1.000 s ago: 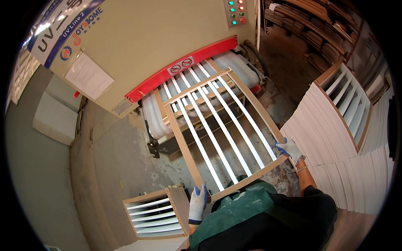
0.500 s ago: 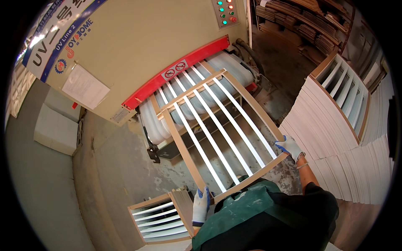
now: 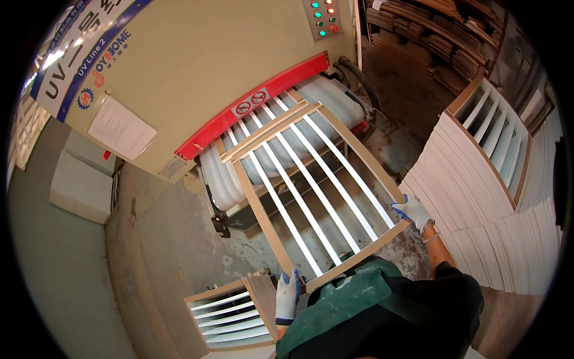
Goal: The person repeatedly picks up white slatted wooden frames from a stack and feeds them into a UV coating machine. The person handles the frames with gloved hands, placing them onto the machine's conveyor belt one at a time.
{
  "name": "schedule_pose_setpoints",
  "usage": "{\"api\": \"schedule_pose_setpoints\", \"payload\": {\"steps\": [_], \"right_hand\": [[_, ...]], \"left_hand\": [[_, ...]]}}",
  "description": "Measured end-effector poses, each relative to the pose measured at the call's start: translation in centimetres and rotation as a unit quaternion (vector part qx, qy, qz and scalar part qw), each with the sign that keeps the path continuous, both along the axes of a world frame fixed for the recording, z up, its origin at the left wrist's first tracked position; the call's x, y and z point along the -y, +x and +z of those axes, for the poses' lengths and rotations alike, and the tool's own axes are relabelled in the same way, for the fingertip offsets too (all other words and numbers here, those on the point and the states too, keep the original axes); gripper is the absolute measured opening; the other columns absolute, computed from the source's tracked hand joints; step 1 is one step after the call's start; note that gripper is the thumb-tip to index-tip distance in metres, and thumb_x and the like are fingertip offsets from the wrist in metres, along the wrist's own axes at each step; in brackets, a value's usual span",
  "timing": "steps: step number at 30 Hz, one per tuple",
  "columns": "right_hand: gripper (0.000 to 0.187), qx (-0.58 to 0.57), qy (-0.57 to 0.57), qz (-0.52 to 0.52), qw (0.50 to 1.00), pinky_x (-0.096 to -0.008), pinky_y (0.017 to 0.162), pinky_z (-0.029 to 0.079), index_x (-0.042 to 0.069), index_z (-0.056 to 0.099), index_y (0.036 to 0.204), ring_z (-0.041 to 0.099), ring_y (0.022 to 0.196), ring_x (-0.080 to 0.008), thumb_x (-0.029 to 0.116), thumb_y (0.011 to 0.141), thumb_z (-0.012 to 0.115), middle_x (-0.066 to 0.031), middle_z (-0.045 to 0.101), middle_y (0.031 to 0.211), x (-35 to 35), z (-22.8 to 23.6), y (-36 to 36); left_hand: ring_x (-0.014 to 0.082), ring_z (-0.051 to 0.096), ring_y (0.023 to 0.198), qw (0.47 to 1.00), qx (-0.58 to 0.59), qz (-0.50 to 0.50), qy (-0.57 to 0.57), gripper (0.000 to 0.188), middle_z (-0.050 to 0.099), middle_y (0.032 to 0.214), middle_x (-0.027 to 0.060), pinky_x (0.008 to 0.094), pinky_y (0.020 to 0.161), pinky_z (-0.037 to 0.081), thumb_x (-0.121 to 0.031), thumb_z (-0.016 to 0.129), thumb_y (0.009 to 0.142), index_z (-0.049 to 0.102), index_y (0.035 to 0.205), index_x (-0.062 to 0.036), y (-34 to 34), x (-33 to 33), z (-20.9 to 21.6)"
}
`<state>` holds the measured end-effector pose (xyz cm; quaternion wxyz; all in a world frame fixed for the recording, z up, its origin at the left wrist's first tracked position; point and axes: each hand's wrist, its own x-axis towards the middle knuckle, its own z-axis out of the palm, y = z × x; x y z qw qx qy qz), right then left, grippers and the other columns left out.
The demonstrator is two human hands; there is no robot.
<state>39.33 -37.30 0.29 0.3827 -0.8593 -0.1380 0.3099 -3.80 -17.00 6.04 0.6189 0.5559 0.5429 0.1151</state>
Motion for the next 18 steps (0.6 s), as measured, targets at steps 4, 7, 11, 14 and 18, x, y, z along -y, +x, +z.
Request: {"api": "schedule_pose_setpoints", "payload": {"steps": [4, 7, 11, 14, 18], "right_hand": [[0.052, 0.083, -0.031, 0.019, 0.996, -0.0315, 0.061, 0.052, 0.000, 0.062, 0.125, 0.063, 0.067, -0.0182, 0.029, 0.084, 0.076, -0.0106, 0.069, 0.088, -1.2, -0.6, 0.2], [0.069, 0.104, -0.003, -0.016, 0.994, -0.0333, 0.068, 0.055, 0.002, 0.048, 0.143, 0.068, 0.081, -0.0214, 0.028, 0.085, 0.075, -0.0169, 0.070, 0.107, -2.2, -0.4, -0.3], [0.082, 0.237, 0.012, 0.078, 0.968, -0.0441, 0.098, 0.048, 0.012, 0.031, 0.155, 0.062, 0.114, -0.0385, 0.027, 0.085, 0.071, -0.0224, 0.060, 0.132, -4.1, 1.1, -0.8], [0.078, 0.245, -0.028, 0.130, 0.960, -0.0453, 0.099, 0.048, 0.013, 0.033, 0.156, 0.060, 0.115, -0.0400, 0.022, 0.087, 0.068, -0.0224, 0.060, 0.132, -5.4, 2.5, -0.4], [0.072, 0.232, -0.058, 0.143, 0.961, -0.0444, 0.100, 0.047, 0.009, 0.037, 0.154, 0.060, 0.114, -0.0394, 0.018, 0.088, 0.065, -0.0233, 0.061, 0.130, -7.3, 3.0, 0.5]], "left_hand": [[0.0201, 0.062, 0.080, 0.999, -0.025, -0.016, 0.035, 0.037, 0.066, 0.089, 0.0102, 0.0346, 0.075, 0.049, -0.033, 0.053, 0.103, 0.061, 0.111, 0.0023, 0.4, -1.4, 0.3], [0.0207, 0.062, 0.077, 0.999, -0.003, -0.006, 0.048, 0.036, 0.065, 0.084, 0.0098, 0.0355, 0.072, 0.049, -0.033, 0.053, 0.103, 0.061, 0.106, 0.0019, 0.8, -2.5, -0.2], [0.0217, 0.063, 0.076, 0.985, -0.035, -0.046, 0.164, 0.036, 0.065, 0.083, 0.0104, 0.0354, 0.070, 0.048, -0.033, 0.052, 0.103, 0.061, 0.103, 0.0019, 1.0, -4.3, -1.2], [0.0206, 0.064, 0.077, 0.971, 0.029, -0.088, 0.220, 0.037, 0.066, 0.084, 0.0110, 0.0345, 0.069, 0.050, -0.035, 0.054, 0.103, 0.061, 0.105, 0.0008, 1.1, -5.6, -1.9], [0.0141, 0.063, 0.082, 0.993, 0.088, -0.007, 0.077, 0.034, 0.065, 0.090, 0.0080, 0.0296, 0.067, 0.049, -0.037, 0.056, 0.102, 0.062, 0.106, -0.0044, 0.9, -6.5, -2.8]]}}
